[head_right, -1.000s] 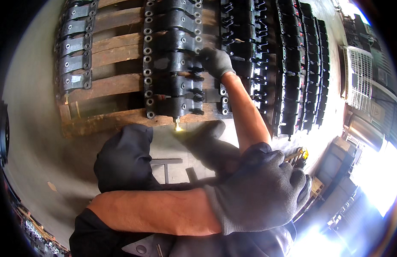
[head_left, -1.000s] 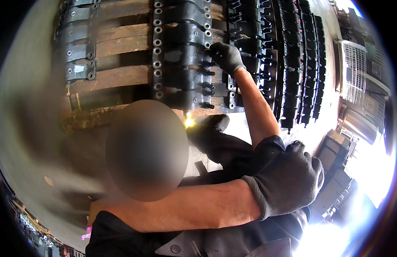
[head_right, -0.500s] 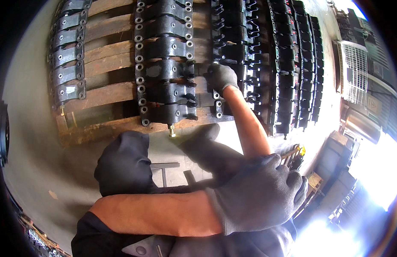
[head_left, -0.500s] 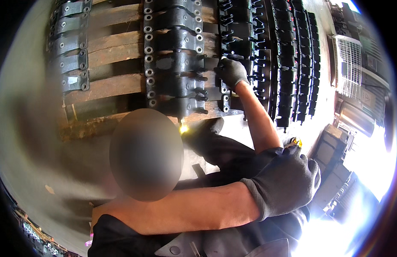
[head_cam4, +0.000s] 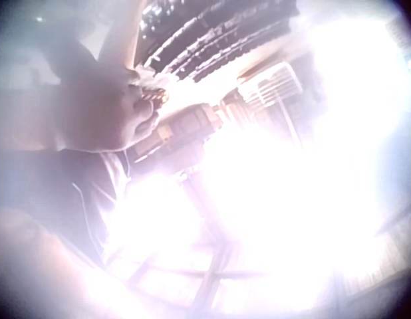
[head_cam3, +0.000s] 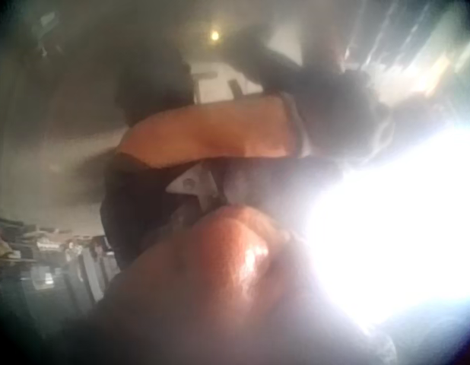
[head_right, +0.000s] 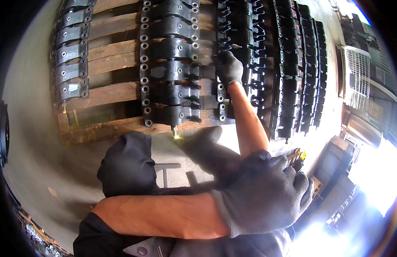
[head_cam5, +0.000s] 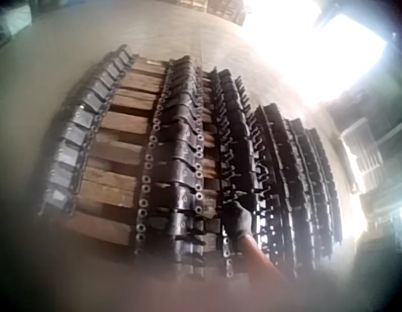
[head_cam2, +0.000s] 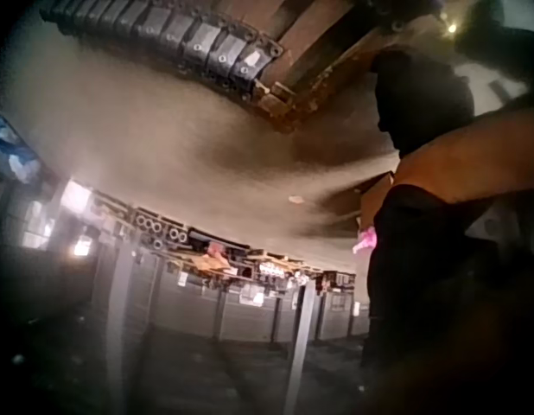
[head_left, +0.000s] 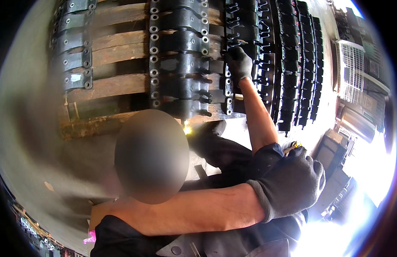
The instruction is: The person organizes metal parts on a pallet by placing individual components into a metal storage frame.
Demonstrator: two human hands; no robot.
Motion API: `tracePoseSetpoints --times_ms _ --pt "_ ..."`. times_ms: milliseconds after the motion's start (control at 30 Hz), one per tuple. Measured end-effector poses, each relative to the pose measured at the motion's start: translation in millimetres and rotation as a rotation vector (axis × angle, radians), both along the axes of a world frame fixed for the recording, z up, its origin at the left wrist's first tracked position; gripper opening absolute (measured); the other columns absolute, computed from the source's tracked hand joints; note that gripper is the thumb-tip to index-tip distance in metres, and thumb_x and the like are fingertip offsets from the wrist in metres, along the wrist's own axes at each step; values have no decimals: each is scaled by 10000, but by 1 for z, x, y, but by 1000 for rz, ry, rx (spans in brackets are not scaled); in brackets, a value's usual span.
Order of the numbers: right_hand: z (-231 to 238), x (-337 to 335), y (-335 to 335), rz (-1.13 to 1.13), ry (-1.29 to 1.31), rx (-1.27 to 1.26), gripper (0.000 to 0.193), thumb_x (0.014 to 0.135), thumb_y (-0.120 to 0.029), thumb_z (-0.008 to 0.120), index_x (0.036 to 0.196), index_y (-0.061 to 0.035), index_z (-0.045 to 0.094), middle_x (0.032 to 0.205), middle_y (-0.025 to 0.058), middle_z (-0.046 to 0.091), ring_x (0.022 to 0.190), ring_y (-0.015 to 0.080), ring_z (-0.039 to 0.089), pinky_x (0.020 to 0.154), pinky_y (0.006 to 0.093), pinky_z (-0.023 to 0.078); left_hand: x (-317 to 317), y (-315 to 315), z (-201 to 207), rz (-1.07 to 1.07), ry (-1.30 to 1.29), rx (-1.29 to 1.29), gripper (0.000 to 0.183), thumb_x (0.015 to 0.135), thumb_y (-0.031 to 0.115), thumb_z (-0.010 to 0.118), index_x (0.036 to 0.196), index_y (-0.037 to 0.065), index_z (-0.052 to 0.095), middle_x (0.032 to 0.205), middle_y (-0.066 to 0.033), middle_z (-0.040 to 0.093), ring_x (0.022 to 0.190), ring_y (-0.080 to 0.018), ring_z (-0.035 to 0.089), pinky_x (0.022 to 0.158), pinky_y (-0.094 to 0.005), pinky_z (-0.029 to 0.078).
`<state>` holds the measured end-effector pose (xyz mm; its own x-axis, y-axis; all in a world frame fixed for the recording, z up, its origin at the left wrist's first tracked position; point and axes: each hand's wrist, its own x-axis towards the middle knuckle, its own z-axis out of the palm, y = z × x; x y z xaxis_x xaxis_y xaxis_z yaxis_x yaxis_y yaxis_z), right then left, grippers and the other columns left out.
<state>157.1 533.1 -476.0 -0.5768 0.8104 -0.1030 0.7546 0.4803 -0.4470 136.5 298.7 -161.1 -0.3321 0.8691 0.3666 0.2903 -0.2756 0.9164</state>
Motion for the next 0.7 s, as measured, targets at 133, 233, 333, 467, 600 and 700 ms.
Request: tracePoseSetpoints --times_ms 133,233,333,467,600,700 --pt "5 -20 -2 277 57 -76 270 882 -178 771 1131 -85 724 996 108 771 898 205 757 805 331 583 2 3 1 14 -49 9 227 927 242 598 829 40 632 781 -135 674 766 -308 671 734 -489 466" --pt "8 -32 0 458 2 -23 229 902 -173 740 1121 -105 735 989 104 764 866 238 753 776 344 582 2 3 0 -31 -60 12 206 916 222 589 831 39 630 792 -143 669 784 -312 669 768 -509 461" --pt "8 -40 3 551 -32 15 204 919 -165 702 1114 -124 744 1012 105 757 874 289 743 771 369 583 3 3 0 -83 -36 38 181 895 190 585 851 23 639 807 -143 661 796 -317 662 837 -539 470" --pt "9 -47 6 633 -25 14 187 932 -159 690 1107 -127 746 1014 110 757 899 308 740 782 381 585 11 7 -5 -86 56 110 183 876 148 573 900 -11 661 826 -142 649 800 -327 655 961 -589 469" --pt "13 -51 4 680 -27 30 157 941 -154 683 1083 -125 744 1014 110 757 917 324 736 786 393 585 15 11 -8 -90 2 119 197 881 136 566 923 -28 667 839 -152 651 799 -335 654 1009 -606 457" --pt "11 -50 8 700 -11 19 142 942 -151 683 1068 -122 741 1006 106 757 915 326 736 787 399 585 17 13 -8 -75 16 122 191 895 143 563 907 -21 660 835 -151 652 795 -329 655 998 -608 456"
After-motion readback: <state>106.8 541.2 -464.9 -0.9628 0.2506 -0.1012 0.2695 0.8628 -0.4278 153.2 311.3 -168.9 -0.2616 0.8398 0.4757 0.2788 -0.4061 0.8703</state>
